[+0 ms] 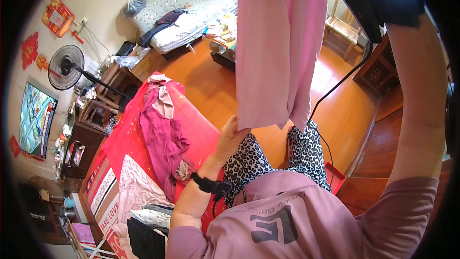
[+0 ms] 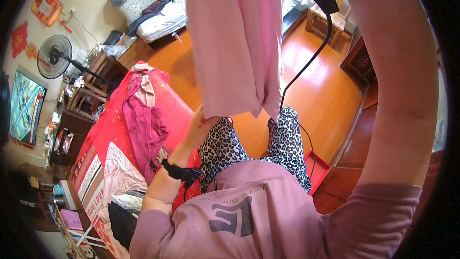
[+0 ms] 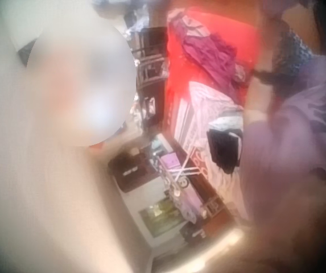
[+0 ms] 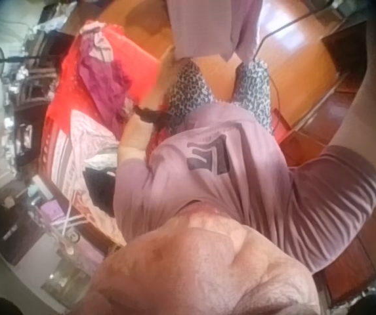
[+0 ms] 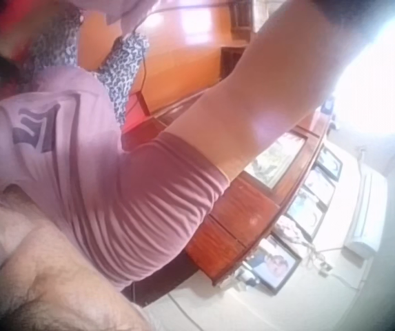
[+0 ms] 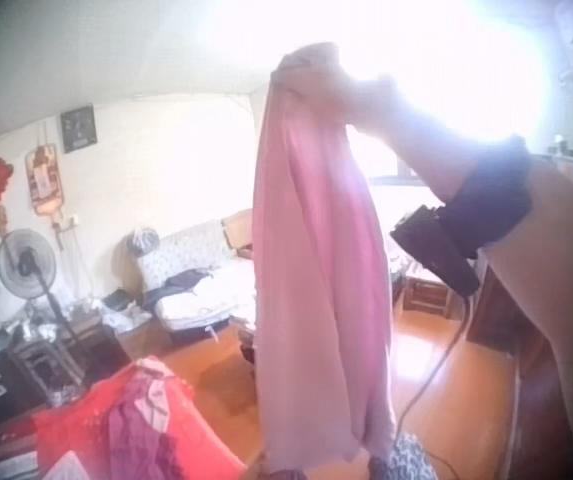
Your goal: Fold laundry on a bed including underwear and shirts.
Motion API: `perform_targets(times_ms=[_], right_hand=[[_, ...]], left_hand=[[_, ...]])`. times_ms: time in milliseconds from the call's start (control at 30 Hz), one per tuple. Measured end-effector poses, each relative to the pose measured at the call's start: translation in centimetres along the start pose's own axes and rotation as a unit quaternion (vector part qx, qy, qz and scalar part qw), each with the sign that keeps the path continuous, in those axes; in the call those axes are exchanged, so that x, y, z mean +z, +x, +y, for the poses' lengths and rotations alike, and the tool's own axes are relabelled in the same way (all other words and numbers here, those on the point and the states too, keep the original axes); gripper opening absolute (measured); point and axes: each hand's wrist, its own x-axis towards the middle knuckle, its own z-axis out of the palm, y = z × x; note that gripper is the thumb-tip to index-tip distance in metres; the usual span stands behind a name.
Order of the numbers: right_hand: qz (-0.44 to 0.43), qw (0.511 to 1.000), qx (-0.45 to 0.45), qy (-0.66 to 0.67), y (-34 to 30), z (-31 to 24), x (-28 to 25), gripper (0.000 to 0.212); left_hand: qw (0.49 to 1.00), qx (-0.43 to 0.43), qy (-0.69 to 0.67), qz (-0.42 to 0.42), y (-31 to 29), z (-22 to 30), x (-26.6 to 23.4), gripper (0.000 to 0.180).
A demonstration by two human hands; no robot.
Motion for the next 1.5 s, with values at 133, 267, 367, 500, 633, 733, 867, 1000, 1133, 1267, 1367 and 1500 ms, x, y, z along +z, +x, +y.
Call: perform_targets(times_ms=[133, 267, 367, 500, 633, 733, 867, 1000, 1133, 1267, 1367, 1500], right_hand=[[0.005, 1.0, 0.003, -0.005, 0.8, 0.9, 0.0, 0.033], [0.007, 1.0, 0.001, 0.012, 1.9, 1.3, 0.4, 0.033], [0.007, 1.0, 0.009, 0.026, 2.8, 1.8, 0.9, 0.033], [0.001, 0.998, 0.016, 0.068, 3.9, 3.7, 3.6, 0.033], [-0.002, 0.995, 0.013, 0.098, 4.1, 5.9, 4.0, 0.033], [0.004, 0.986, 0.153, 0.064, 4.1, 2.8, 5.9, 0.03], [-0.001, 0.978, 0.062, 0.197, 4.5, 3.0, 7.8, 0.03], [0.004, 0.972, 0.084, 0.218, 5.3, 0.5, 8.8, 0.028], [0.004, 0.927, 0.128, 0.352, 5.7, -1.4, 10.7, 0.023], [-0.067, 0.882, 0.101, 0.455, 7.4, 1.5, 14.4, 0.033], [-0.072, 0.853, 0.114, 0.505, 6.1, 0.0, 16.8, 0.032], [-0.056, 0.846, 0.17, 0.502, 3.3, -1.8, 18.0, 0.034]], left_hand=[[0.991, 0.0, 0.128, 0.049, 1.0, 4.1, -6.5, 0.024], [0.968, 0.047, 0.093, 0.23, 2.1, 10.3, -21.0, 0.008], [0.897, 0.083, 0.341, 0.269, 3.0, 20.9, -24.6, 0.005], [0.899, 0.145, 0.288, 0.297, 2.5, 30.2, -27.6, 0.015], [0.886, 0.192, 0.289, 0.308, 0.8, 34.8, -24.6, 0.019], [0.867, 0.17, 0.342, 0.32, -2.5, 37.7, -24.6, 0.02], [0.875, 0.217, 0.273, 0.337, -4.9, 39.8, -23.7, 0.015], [0.849, 0.252, 0.285, 0.366, -7.2, 42.3, -23.0, 0.008], [0.825, 0.294, 0.258, 0.407, -9.0, 44.3, -20.1, 0.009], [0.8, 0.358, 0.236, 0.42, -10.4, 45.5, -18.0, 0.013], [0.76, 0.332, 0.235, 0.507, -11.1, 45.3, -13.0, 0.015], [0.781, 0.288, 0.248, 0.495, -13.1, 45.7, -13.3, 0.02]])
